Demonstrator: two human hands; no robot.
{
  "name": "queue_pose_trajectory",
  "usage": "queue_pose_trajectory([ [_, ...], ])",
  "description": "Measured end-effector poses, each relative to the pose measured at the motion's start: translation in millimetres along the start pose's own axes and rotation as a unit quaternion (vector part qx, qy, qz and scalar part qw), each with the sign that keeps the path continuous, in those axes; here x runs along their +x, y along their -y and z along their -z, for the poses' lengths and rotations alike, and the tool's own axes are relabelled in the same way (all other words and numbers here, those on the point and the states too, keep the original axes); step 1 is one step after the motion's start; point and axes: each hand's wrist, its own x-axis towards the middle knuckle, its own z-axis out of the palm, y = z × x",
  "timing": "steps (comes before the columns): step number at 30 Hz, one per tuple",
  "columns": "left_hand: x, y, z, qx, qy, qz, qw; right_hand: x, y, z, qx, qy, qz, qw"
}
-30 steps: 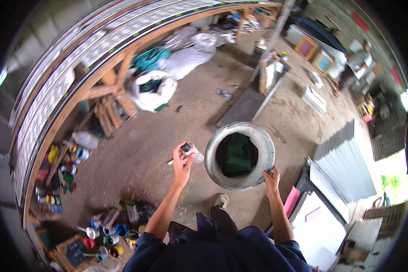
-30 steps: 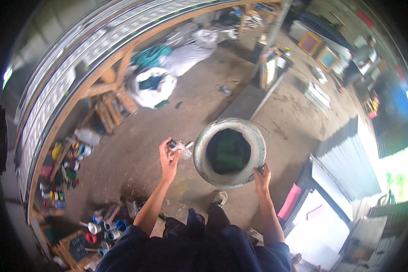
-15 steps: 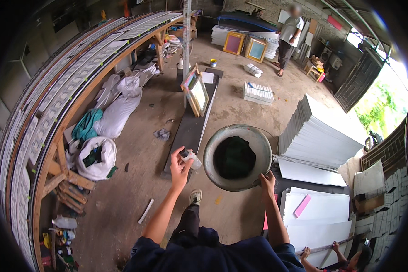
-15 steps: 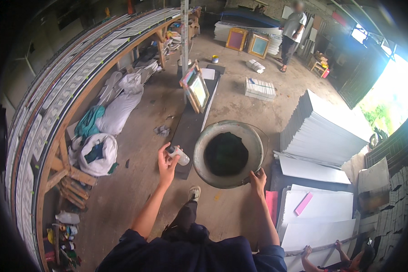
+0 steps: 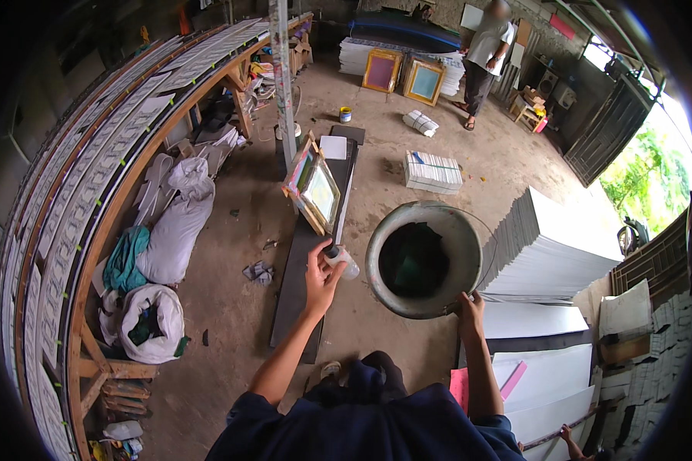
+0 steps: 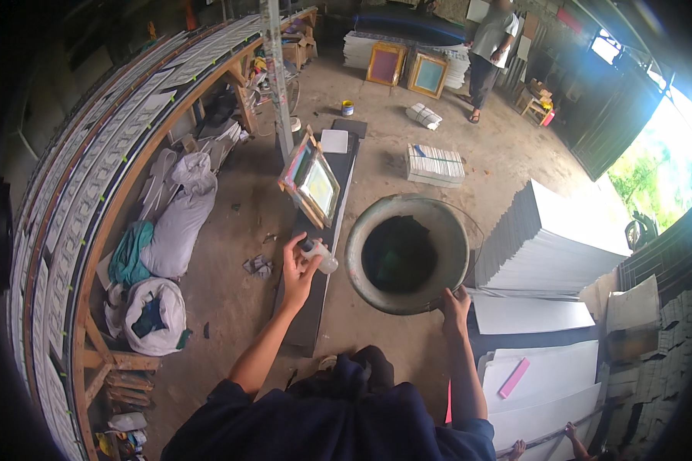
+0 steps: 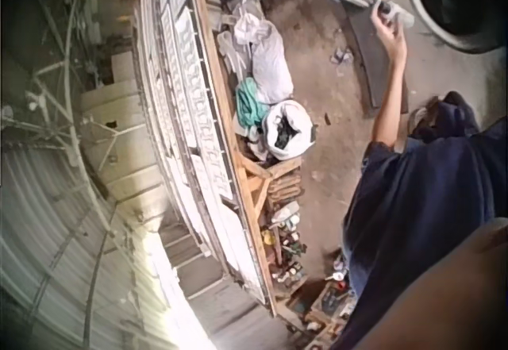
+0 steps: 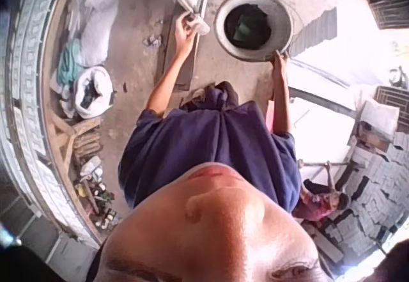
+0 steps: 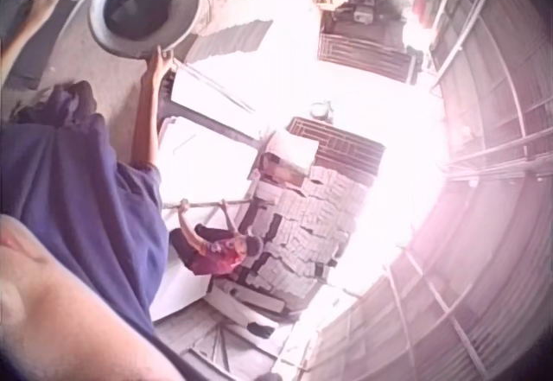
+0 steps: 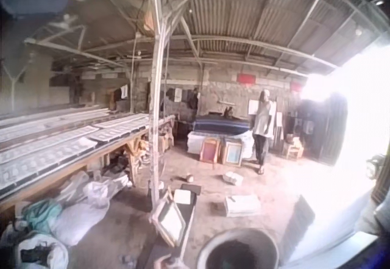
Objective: The person cleans a screen printing frame by removing tape, wiping the mesh with a cloth, and applying a liquid from a bottle. They use a scraper and sponge to clean the frame surface thoroughly.
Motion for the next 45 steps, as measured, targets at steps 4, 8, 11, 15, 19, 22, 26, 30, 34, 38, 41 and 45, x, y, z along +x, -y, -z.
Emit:
queue_pose_trajectory([
  [4, 89, 52, -31, 0.005, 0.007, -0.003, 1.000, 95, 4, -11, -0.041, -0.012, 0.007, 0.999],
  [8, 181, 114, -63, 0.008, 0.009, 0.011, 1.000, 205, 7, -28, -0.089, -0.016, 0.014, 0.996],
  [11, 255, 151, -93, 0.019, 0.014, 0.014, 1.000, 292, 6, -34, -0.044, -0.029, -0.007, 0.999],
  [15, 332, 190, -110, 0.022, 0.001, 0.013, 1.000, 400, 36, -71, -0.041, -0.032, -0.020, 0.998],
  [19, 414, 218, -121, 0.044, -0.020, 0.005, 0.999, 497, 73, -102, -0.056, 0.000, -0.034, 0.998],
  [22, 484, 248, -125, 0.039, -0.034, -0.014, 0.999, 565, 97, -137, -0.048, 0.007, -0.020, 0.999],
  [26, 586, 299, -133, -0.019, -0.028, -0.031, 0.999, 655, 112, -180, -0.052, 0.017, 0.000, 0.999],
  [30, 678, 333, -154, -0.007, -0.007, -0.004, 1.000, 730, 126, -208, -0.052, -0.020, -0.001, 0.998],
  [34, 766, 361, -171, 0.015, 0.028, 0.024, 0.999, 797, 138, -222, -0.054, -0.053, -0.023, 0.997],
  [38, 847, 402, -204, 0.009, 0.066, 0.044, 0.997, 865, 143, -219, -0.031, -0.096, -0.044, 0.994],
  [41, 908, 442, -236, -0.006, 0.094, 0.048, 0.994, 926, 142, -220, -0.037, -0.123, -0.034, 0.991],
  [45, 987, 501, -296, -0.017, 0.142, 0.063, 0.988, 1012, 127, -204, -0.007, -0.171, 0.028, 0.985],
])
